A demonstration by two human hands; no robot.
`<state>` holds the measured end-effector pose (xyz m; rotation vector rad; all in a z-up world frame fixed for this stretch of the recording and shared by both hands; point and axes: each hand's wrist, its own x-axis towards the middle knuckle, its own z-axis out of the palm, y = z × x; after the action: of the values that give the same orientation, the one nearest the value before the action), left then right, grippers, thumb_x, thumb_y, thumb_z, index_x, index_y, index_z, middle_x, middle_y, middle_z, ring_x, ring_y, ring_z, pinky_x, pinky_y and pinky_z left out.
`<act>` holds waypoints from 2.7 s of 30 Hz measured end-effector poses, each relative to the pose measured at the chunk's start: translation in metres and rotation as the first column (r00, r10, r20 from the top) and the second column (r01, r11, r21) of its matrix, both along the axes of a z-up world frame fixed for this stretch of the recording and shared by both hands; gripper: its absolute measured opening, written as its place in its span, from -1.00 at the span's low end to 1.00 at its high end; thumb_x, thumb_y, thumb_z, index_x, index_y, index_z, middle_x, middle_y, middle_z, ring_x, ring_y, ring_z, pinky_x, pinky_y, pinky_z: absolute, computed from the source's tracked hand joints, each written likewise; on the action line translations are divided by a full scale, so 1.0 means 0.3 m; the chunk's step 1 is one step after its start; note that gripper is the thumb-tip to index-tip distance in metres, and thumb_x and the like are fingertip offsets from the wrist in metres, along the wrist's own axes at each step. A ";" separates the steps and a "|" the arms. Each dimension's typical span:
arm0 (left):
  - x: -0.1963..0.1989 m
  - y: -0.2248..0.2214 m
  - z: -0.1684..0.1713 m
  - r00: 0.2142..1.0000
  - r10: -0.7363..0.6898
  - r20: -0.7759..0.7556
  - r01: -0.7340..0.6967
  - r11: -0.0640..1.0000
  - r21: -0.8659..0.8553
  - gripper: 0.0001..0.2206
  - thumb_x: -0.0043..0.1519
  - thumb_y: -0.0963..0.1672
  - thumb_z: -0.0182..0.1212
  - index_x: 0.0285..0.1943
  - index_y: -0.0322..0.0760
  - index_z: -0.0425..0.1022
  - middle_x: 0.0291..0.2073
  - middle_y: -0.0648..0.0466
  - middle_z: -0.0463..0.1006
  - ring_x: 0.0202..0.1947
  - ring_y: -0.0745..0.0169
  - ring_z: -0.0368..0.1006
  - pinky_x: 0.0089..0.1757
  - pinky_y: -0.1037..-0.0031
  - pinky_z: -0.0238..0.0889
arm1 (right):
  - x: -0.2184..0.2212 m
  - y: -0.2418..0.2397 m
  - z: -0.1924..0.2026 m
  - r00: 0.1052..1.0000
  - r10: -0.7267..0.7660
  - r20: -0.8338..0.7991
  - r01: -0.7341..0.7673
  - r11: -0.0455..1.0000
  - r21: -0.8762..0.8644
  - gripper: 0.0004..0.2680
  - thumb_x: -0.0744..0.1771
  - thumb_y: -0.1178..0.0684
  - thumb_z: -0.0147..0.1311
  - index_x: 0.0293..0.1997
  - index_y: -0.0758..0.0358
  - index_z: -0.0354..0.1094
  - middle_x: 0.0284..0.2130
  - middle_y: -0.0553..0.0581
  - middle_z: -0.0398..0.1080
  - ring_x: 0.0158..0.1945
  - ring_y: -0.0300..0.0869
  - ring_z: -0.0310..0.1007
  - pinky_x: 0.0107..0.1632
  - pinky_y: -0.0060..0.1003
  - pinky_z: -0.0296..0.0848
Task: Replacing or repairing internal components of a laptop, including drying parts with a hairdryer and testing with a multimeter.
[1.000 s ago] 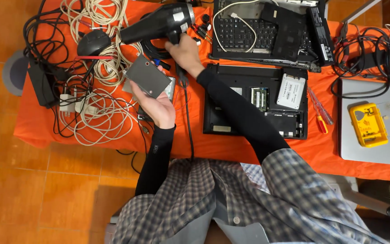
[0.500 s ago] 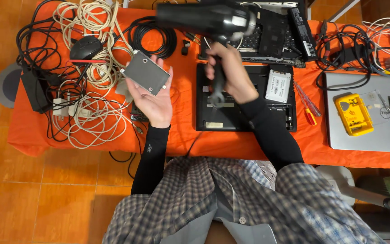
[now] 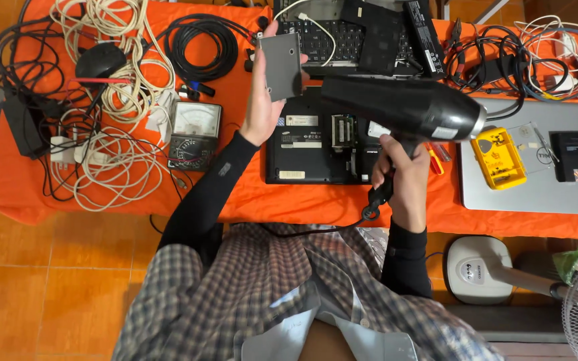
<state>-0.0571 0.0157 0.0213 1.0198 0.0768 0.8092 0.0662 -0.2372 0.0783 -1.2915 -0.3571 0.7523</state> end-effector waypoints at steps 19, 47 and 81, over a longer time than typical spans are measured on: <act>0.005 -0.087 -0.112 0.987 -0.148 -0.071 0.147 0.989 -0.017 -0.43 0.52 0.10 -0.36 0.70 -0.05 -0.14 0.30 -0.07 0.43 0.36 0.28 0.38 0.29 0.32 0.35 | -0.093 -0.015 -0.091 0.955 0.028 0.296 -0.010 0.998 -0.061 -0.90 0.38 0.21 0.07 -0.33 0.35 0.37 -0.73 -0.01 0.27 -0.73 -0.32 0.21 -0.57 -0.41 0.21; 0.010 -0.130 -0.093 0.952 -0.087 -0.294 0.185 0.926 0.328 -0.32 0.43 0.12 0.00 0.63 -0.28 0.02 0.39 0.07 0.32 -0.05 0.41 0.26 -0.05 0.55 0.17 | -0.043 -0.067 -0.078 0.978 -0.103 0.184 0.104 0.995 0.004 -0.93 0.38 0.17 0.08 -0.19 0.38 0.36 -0.68 0.01 0.20 -0.70 -0.27 0.21 -0.59 -0.35 0.25; 0.022 -0.121 -0.148 0.958 -0.137 -0.252 0.216 0.923 0.319 -0.27 0.37 0.13 0.21 0.60 -0.32 0.10 0.27 0.12 0.43 -0.05 0.52 0.33 -0.05 0.64 0.27 | -0.033 -0.099 -0.117 0.981 -0.089 0.170 0.087 0.996 0.016 -0.92 0.38 0.18 0.08 -0.23 0.38 0.37 -0.67 0.02 0.21 -0.68 -0.27 0.24 -0.56 -0.35 0.28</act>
<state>-0.0506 -0.0205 -0.0231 1.4280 0.0360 0.5458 0.0564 -0.2669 0.0433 -1.3586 -0.4375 0.5663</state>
